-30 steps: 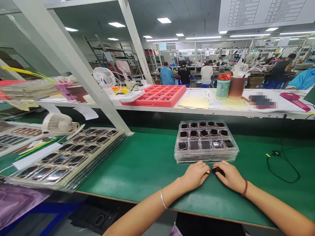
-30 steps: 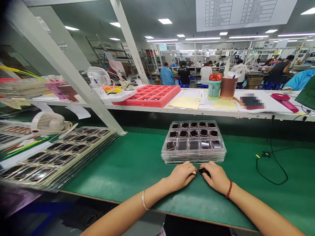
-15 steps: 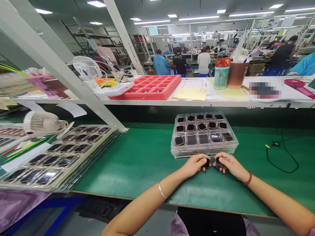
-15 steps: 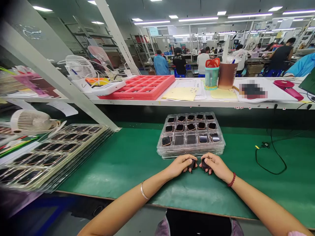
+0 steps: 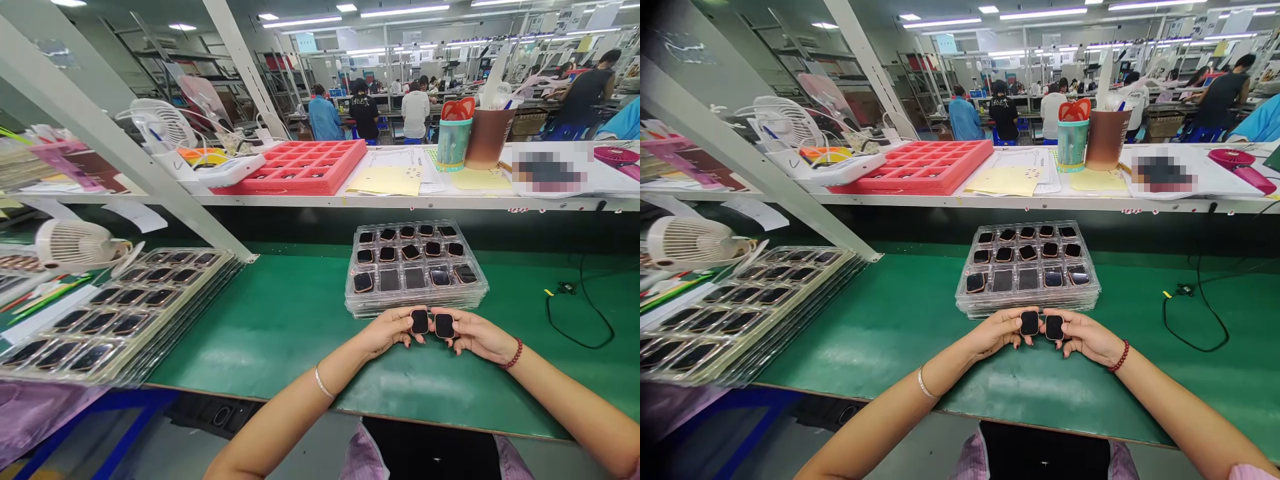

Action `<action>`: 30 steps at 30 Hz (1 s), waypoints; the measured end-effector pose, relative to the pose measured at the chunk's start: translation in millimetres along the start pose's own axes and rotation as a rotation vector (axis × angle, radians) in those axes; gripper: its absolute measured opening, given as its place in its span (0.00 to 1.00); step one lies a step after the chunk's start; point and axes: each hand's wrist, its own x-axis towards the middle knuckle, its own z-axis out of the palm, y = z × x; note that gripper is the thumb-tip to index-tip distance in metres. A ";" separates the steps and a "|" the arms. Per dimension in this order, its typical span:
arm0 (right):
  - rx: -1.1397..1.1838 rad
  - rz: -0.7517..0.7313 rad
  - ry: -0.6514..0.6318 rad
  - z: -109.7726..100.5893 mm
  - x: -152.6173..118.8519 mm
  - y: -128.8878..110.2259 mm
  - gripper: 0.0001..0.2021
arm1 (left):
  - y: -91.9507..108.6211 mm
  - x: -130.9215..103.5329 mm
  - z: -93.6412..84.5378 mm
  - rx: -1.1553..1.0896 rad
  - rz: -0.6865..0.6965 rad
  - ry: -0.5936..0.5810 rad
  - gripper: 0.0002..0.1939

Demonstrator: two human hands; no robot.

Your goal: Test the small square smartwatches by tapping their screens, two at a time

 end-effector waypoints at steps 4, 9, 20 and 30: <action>0.060 0.036 -0.056 -2.4 0.6 1.4 0.22 | -0.1 0.0 -2.3 -0.038 -0.021 -0.065 0.28; 0.011 -0.028 -0.019 -0.4 -0.2 0.6 0.21 | -3.3 1.6 -3.6 0.016 0.010 -0.042 0.28; -0.182 -0.162 0.121 5.0 5.3 8.2 0.20 | -7.5 2.8 5.1 0.212 0.041 0.067 0.22; -0.138 -0.127 0.047 4.6 3.9 6.5 0.21 | -9.3 5.0 5.4 0.268 0.047 0.128 0.23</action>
